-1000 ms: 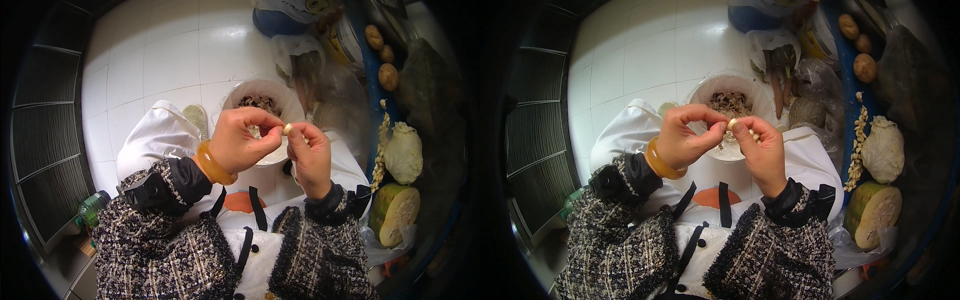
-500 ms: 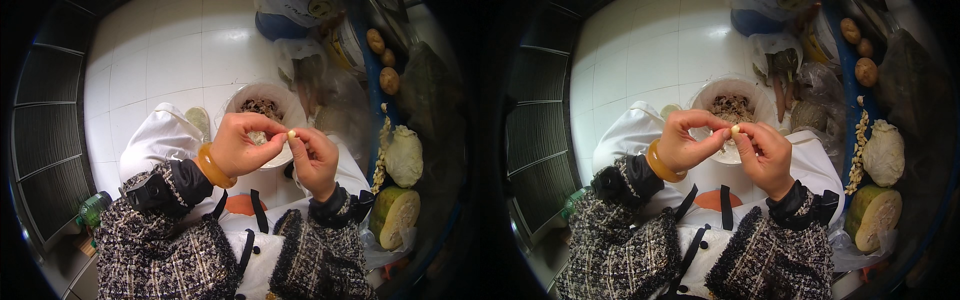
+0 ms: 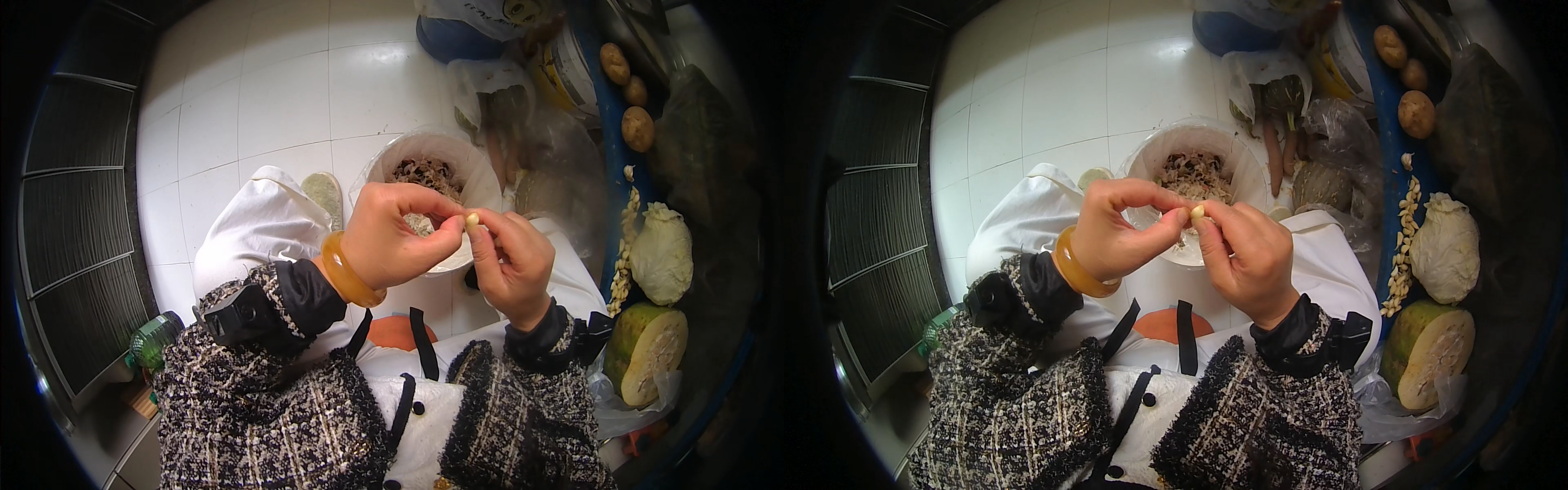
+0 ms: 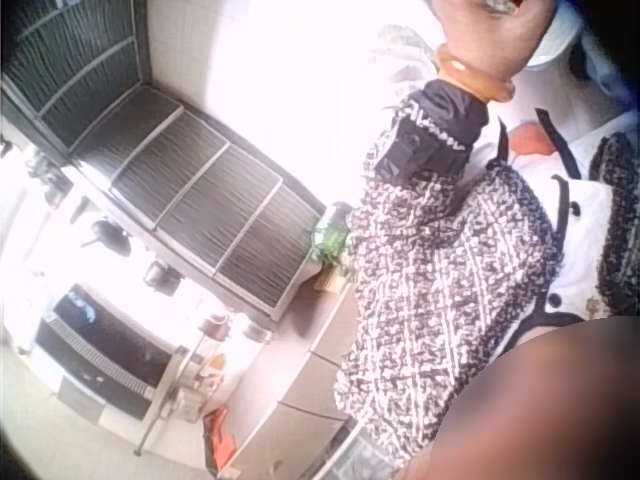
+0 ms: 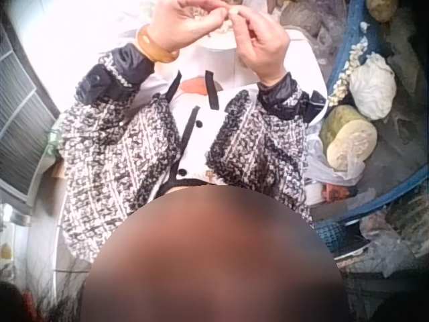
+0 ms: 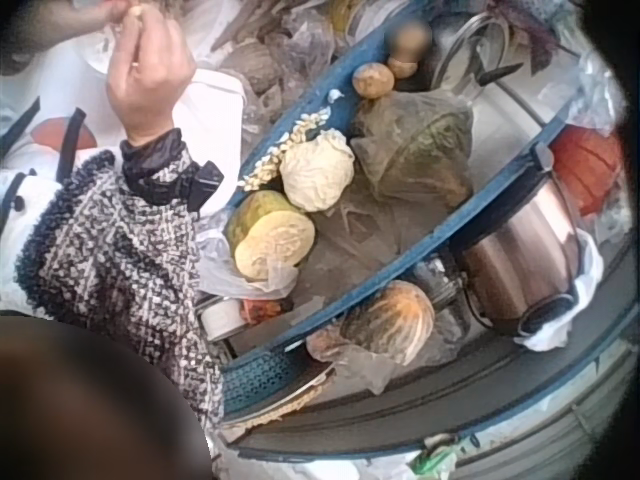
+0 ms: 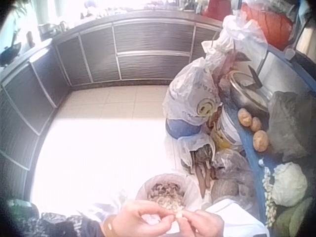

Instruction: The person sits on the floor and peels garlic cloves by hand, removing the skins and placing them into a white bucket. The peeled cloves are set aside on a nearby blue tray.

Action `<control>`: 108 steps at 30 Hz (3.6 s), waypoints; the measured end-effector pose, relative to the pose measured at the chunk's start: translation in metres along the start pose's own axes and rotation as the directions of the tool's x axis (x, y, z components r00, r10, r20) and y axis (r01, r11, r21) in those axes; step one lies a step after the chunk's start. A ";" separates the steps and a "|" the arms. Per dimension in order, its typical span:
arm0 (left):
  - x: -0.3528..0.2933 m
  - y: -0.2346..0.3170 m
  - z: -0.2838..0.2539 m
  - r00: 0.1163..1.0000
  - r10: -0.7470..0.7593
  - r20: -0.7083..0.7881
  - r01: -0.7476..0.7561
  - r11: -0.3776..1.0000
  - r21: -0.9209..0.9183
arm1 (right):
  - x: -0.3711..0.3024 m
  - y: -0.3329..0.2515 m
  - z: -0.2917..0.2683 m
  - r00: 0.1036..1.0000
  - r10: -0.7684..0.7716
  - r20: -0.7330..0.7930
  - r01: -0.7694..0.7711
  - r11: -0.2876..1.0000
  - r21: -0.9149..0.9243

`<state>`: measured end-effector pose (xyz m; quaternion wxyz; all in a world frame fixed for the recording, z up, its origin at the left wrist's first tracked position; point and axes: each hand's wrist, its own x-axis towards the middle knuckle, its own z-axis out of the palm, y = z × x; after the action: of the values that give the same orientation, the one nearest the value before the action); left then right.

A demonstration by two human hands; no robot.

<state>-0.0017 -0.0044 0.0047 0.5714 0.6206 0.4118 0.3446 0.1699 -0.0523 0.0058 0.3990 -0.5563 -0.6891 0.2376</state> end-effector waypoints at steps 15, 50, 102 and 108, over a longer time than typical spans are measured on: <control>0.003 0.002 -0.001 0.998 -0.058 0.012 0.057 0.997 0.046 | 0.003 0.000 -0.003 0.994 -0.091 0.053 0.096 0.989 -0.109; 0.004 -0.001 0.002 0.942 -0.333 0.053 0.331 0.884 -0.330 | -0.004 0.000 0.001 0.943 0.320 0.090 -0.332 0.884 0.330; 0.002 0.002 0.003 0.992 -0.125 -0.032 0.126 0.990 0.060 | -0.001 0.003 0.002 0.995 -0.096 0.010 0.095 0.963 -0.253; 0.002 0.001 0.005 0.994 -0.099 -0.045 0.103 0.991 0.089 | 0.000 0.004 0.001 0.991 -0.130 0.021 0.131 0.955 -0.267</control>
<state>0.0041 -0.0046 0.0048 0.5508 0.6174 0.4694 0.3085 0.1713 -0.0510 0.0017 0.3337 -0.5580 -0.7508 0.1165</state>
